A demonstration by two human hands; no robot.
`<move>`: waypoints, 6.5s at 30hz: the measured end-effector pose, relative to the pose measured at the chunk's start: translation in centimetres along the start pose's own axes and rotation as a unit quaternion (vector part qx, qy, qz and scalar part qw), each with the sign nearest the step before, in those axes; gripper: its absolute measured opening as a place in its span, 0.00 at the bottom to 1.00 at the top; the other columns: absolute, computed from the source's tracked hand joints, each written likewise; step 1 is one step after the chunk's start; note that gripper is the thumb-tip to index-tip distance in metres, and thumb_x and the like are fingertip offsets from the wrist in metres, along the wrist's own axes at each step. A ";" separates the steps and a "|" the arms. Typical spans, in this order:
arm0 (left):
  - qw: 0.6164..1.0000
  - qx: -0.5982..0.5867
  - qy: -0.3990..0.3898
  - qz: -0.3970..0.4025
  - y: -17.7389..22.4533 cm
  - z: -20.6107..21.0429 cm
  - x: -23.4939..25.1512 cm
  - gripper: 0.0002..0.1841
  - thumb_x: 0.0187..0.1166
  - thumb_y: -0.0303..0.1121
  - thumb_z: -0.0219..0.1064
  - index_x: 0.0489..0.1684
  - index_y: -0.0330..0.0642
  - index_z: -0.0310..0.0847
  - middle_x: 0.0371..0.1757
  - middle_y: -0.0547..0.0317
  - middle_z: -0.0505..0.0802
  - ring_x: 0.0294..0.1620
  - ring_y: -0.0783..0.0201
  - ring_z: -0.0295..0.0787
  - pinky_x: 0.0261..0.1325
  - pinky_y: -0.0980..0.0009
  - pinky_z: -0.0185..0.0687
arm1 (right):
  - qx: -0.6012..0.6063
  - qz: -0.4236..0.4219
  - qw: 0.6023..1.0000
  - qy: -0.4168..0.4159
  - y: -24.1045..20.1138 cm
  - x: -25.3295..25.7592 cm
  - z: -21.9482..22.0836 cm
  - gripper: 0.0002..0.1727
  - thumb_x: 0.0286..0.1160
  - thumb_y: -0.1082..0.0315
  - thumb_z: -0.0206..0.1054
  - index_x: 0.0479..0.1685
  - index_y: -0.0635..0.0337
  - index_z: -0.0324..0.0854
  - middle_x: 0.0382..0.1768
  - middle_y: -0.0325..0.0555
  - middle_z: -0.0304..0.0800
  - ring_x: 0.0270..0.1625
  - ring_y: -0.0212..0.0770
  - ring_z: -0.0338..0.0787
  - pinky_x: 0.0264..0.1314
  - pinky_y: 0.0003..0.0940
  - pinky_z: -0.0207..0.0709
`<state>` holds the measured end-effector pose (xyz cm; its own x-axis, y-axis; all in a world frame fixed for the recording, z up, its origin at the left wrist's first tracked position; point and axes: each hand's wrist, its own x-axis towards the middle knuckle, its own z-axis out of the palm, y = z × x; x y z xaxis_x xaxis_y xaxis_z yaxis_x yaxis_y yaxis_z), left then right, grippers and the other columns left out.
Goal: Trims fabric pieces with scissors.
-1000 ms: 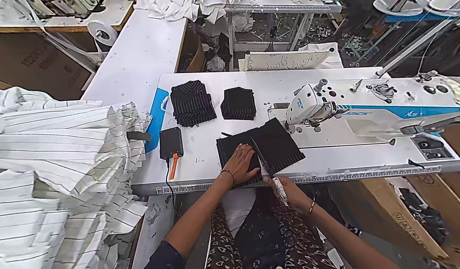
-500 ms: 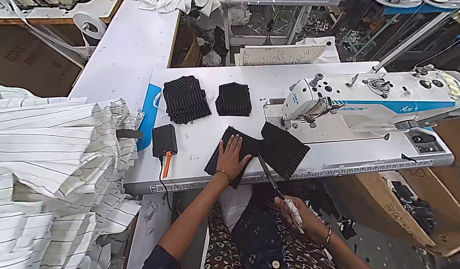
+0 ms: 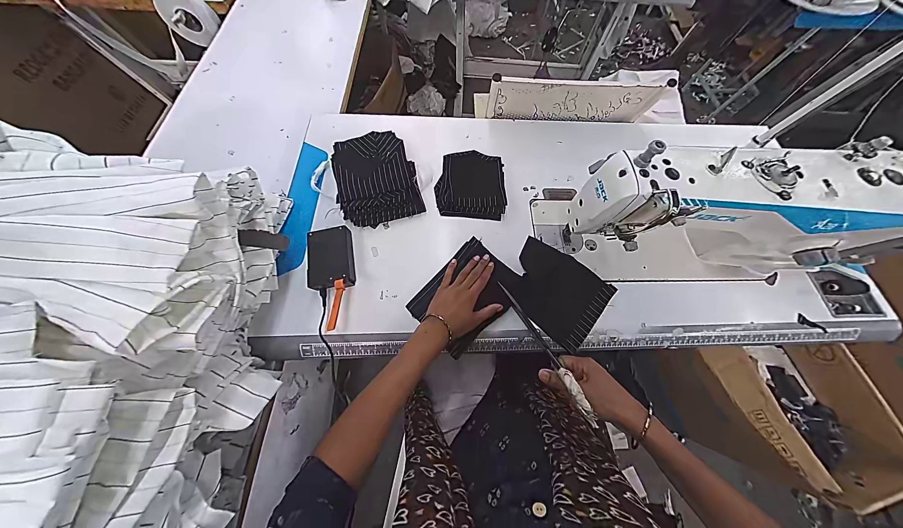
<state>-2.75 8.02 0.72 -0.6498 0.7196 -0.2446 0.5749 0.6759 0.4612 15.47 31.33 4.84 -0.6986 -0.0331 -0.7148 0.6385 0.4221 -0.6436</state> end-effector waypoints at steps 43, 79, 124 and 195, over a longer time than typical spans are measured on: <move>0.997 -0.014 0.072 -0.017 -0.7 0.2 -0.4 0.42 0.83 0.65 0.56 0.92 0.46 0.59 0.94 0.58 0.63 0.96 0.53 0.48 0.93 0.39 0.29 | 0.174 0.008 0.985 -0.008 -1.1 -0.4 1.9 0.21 0.85 0.51 0.65 0.24 0.52 0.76 0.13 0.30 0.77 0.14 0.25 0.76 0.19 0.20 0.70; 0.997 -0.035 0.067 -0.012 -0.3 0.1 -1.0 0.51 0.76 0.68 0.62 0.92 0.39 0.54 0.95 0.52 0.60 0.97 0.57 0.45 0.95 0.44 0.27 | 0.037 0.015 0.999 0.003 -6.2 4.3 -0.4 0.23 0.82 0.44 0.66 0.34 0.56 0.79 0.18 0.33 0.76 0.18 0.27 0.75 0.25 0.24 0.71; 0.591 -0.709 0.214 -0.320 2.5 -2.6 -4.6 0.14 0.79 0.16 0.65 0.61 0.26 0.80 0.48 0.50 0.91 0.40 0.65 0.91 0.49 0.72 0.88 | 0.321 -0.094 0.919 -0.210 3.6 0.1 5.5 0.27 0.65 0.33 0.75 0.38 0.44 0.73 0.18 0.21 0.70 0.17 0.17 0.69 0.19 0.13 0.63; 0.850 -0.513 0.105 -0.060 4.8 0.4 -7.2 0.49 0.70 0.15 0.70 0.94 0.35 0.41 0.91 0.48 0.63 0.36 0.80 0.89 0.43 0.81 0.86 | 0.328 -0.132 0.934 -0.046 2.3 -0.8 11.5 0.17 0.82 0.50 0.66 0.31 0.50 0.73 0.15 0.26 0.72 0.15 0.22 0.73 0.20 0.18 0.68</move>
<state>4.92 6.14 4.32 -0.8096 0.5385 -0.2335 -0.1671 0.1699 0.9712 21.16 21.91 0.80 -0.8479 -0.1489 -0.5088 0.5301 -0.2574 -0.8079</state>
